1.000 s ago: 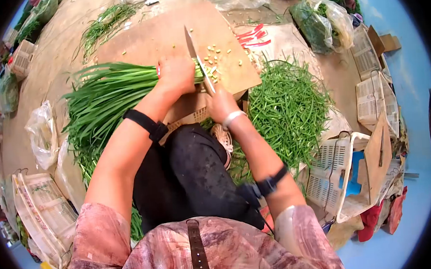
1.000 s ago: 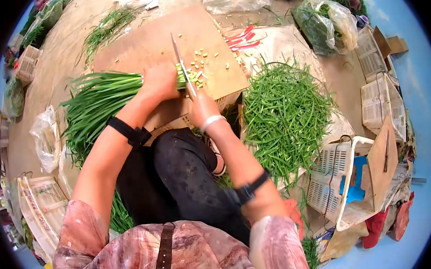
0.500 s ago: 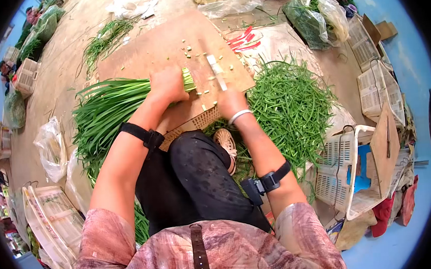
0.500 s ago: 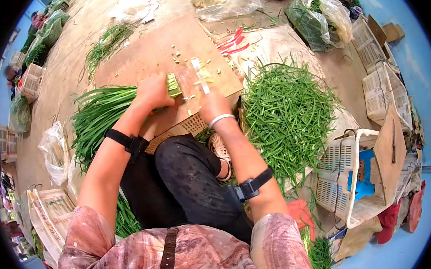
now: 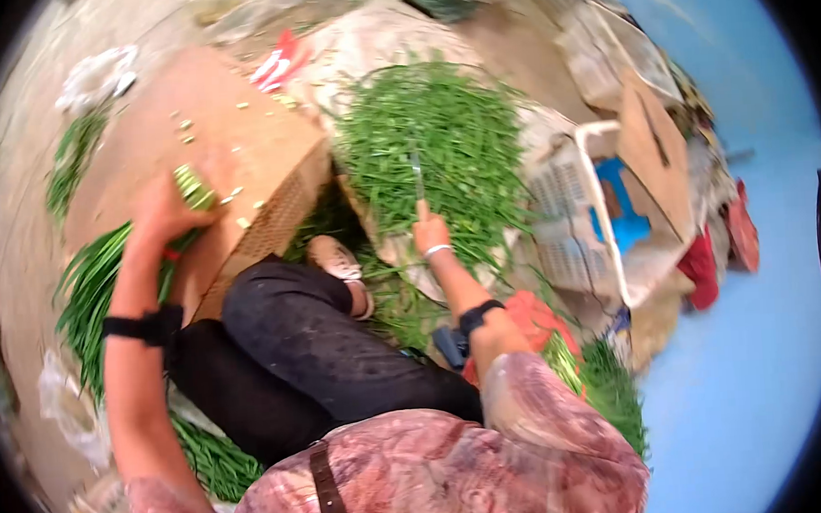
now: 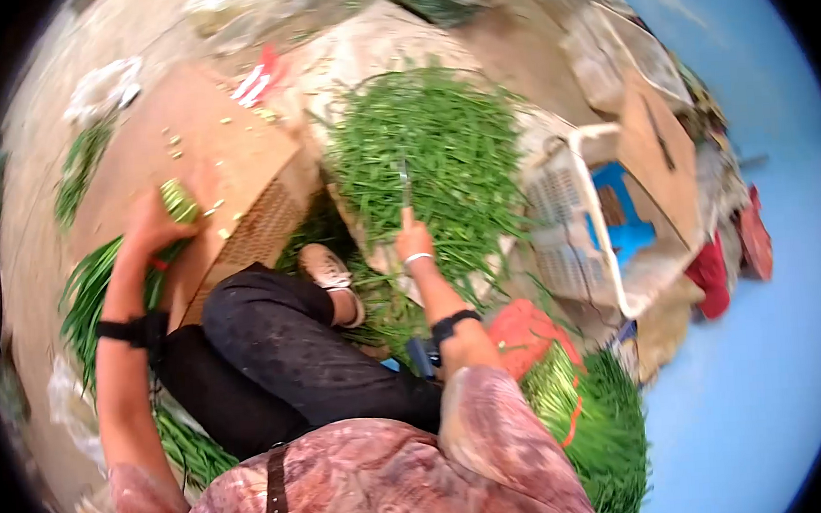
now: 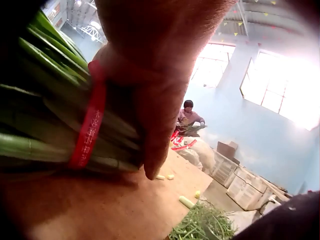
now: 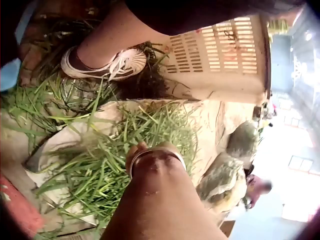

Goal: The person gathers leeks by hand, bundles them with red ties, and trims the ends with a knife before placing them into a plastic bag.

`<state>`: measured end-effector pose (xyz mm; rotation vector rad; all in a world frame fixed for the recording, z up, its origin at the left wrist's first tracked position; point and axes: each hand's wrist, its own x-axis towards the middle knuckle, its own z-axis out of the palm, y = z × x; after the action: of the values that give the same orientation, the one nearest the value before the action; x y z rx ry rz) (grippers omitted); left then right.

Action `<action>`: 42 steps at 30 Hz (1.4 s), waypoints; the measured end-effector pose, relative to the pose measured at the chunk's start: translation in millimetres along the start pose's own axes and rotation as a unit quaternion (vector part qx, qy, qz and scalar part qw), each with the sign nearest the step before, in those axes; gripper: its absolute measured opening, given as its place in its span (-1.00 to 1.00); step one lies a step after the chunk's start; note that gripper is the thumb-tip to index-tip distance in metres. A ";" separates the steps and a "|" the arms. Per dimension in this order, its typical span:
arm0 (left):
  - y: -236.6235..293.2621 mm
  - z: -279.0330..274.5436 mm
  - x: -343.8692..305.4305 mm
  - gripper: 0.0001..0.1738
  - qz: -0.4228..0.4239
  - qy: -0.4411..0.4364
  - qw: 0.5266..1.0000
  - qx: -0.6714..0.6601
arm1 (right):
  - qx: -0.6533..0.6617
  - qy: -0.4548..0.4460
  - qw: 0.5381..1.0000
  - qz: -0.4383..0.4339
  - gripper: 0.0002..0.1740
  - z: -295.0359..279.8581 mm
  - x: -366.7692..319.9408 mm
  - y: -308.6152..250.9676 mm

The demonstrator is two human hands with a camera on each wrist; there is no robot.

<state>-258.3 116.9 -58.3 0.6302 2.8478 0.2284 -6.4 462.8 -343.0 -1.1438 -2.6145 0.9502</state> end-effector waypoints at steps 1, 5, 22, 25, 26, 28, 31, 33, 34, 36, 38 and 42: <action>-2.7 -0.6 3.2 0.05 -0.015 -0.026 1.000 0.004 | -0.040 0.005 0.999 0.004 -0.62 4.9 -6.0 1.9; -42.1 -0.7 4.8 0.27 0.065 -0.024 0.992 -0.109 | -0.137 -0.206 0.965 0.086 -0.29 -32.0 -30.6 -29.5; -66.9 -2.3 -115.3 -0.29 0.051 0.359 0.930 0.054 | 0.176 -0.064 0.927 -0.326 -0.55 -152.9 -64.0 -281.4; -62.3 -32.0 -178.1 -0.05 0.062 0.470 0.880 0.003 | 0.271 -0.173 0.854 -0.410 -0.41 -140.9 -75.3 -317.8; -60.3 -44.6 -197.9 -0.04 0.061 0.537 0.842 0.001 | 0.267 -0.224 0.832 -0.432 -0.34 -141.1 -89.2 -339.3; -61.7 -67.1 -238.7 -0.01 0.036 0.600 0.798 -0.043 | 0.249 -0.288 0.785 -0.489 -0.07 -139.4 -154.2 -387.1; -60.4 -90.1 -289.5 0.11 0.029 0.713 0.697 -0.069 | 0.299 -0.324 0.607 -0.661 0.27 -104.0 -214.5 -444.8; -56.2 -100.4 -322.0 0.14 -0.018 0.744 0.666 -0.042 | 0.262 -0.367 0.559 -0.695 0.09 -52.8 -198.1 -478.2; -53.9 -105.4 -332.5 0.18 -0.013 0.745 0.662 -0.079 | 0.210 -0.436 0.541 -0.688 -0.02 -28.4 -197.1 -489.9; -58.6 -109.1 -367.8 0.22 -0.025 0.755 0.647 -0.106 | 0.363 -0.428 0.448 -0.695 -0.32 -13.8 -278.2 -498.7; -56.2 -106.5 -405.3 0.38 -0.121 0.746 0.655 -0.014 | 0.345 -0.424 0.569 -0.615 -0.44 -52.5 -355.6 -478.7; -53.2 -107.7 -492.7 0.29 -0.246 0.585 0.771 -0.061 | 0.386 -0.555 0.488 -0.552 -0.48 -12.4 -422.8 -464.6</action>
<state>130.6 -154.5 121.5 -0.5698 3.9132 0.9935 9.1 -65.6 -3.4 1.6953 -1.8779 2.2695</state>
